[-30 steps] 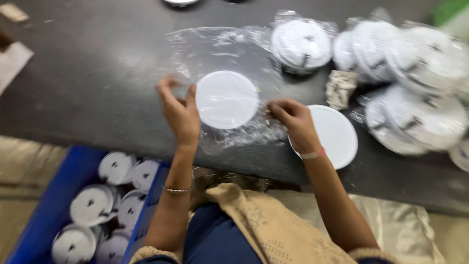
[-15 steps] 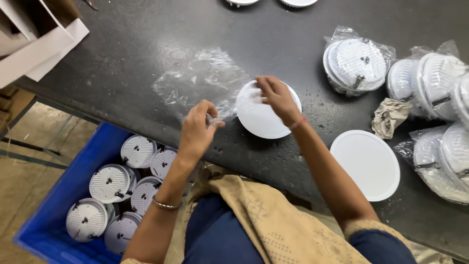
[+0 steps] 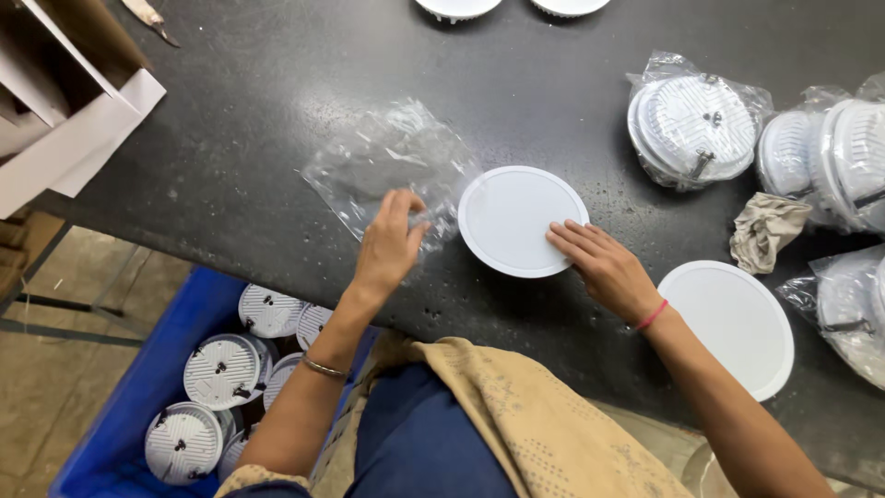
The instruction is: The person sits at a workbench and packs round LED panel lights one at a time into clear plastic bags, pulling bags from a sack below the bench, wrapping each panel and stacking the wrapped panels on the bench.
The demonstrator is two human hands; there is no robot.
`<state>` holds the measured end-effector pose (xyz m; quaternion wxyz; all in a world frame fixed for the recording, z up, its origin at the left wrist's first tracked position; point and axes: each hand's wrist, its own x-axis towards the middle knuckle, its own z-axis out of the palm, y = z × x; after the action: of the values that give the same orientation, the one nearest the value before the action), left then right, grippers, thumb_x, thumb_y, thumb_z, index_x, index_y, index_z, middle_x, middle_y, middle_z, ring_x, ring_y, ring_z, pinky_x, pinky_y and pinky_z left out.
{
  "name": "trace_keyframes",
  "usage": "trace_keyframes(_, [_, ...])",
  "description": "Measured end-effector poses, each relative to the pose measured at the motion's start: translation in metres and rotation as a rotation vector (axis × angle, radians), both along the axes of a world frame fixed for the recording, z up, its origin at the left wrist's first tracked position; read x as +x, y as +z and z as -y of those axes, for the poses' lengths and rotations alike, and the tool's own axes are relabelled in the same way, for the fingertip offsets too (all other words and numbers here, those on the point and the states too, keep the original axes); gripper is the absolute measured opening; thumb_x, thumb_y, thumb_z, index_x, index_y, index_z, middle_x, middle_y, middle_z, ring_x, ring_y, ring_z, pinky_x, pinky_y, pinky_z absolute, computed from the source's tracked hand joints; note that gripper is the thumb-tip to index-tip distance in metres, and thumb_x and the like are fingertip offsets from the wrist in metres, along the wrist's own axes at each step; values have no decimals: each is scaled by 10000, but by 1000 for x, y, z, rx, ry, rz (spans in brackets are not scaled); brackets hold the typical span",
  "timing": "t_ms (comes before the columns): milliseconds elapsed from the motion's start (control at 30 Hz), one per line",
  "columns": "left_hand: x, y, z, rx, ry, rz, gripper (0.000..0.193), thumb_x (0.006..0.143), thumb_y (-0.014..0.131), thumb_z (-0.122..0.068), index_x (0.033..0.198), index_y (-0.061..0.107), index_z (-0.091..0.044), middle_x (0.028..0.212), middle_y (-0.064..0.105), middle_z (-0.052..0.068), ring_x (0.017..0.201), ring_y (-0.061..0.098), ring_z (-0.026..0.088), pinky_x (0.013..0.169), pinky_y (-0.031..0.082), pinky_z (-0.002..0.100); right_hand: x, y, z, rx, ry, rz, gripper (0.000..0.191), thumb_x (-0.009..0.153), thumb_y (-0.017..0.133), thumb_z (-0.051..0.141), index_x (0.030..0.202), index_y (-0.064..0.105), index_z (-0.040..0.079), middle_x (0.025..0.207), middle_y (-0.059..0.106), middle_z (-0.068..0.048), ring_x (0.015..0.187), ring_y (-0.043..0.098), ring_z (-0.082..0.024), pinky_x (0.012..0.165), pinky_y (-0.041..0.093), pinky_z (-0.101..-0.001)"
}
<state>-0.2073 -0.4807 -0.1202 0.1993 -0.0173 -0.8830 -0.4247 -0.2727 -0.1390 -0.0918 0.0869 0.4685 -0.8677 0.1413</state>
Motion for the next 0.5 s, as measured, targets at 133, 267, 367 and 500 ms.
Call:
trace_keyframes(133, [-9,-2,1,-205,11,-121,139,921,635,15,1011,599,-84,1281,671,70,880,728,305,717,592,405,-9,4,-10,-160,-161,-111,344,946,595,-42,1248,691,92,1221,726,-89,1124,708,-251,966,562,-378])
trace_keyframes(267, [-20,6,-3,-301,-110,-177,679,814,504,130,1411,597,-181,1500,595,-1,923,749,307,778,627,393,-33,5,-39,-652,-625,383,229,1131,564,146,1217,742,29,911,692,-87,764,583,-196,668,460,-313])
trace_keyframes(367, [-27,16,-12,-277,-178,125,749,826,499,110,1509,472,-195,1591,487,-32,801,730,336,689,606,406,-40,-8,-58,-1128,-512,924,206,1117,559,168,1142,690,11,994,715,6,832,645,-68,734,524,-217])
trace_keyframes(500, [-32,23,-29,-194,-276,253,773,832,455,105,1543,418,-196,1621,413,-20,945,713,340,768,604,400,-22,-40,-66,-1119,-572,1200,240,1102,582,216,1172,691,14,930,690,4,746,604,-69,648,474,-220])
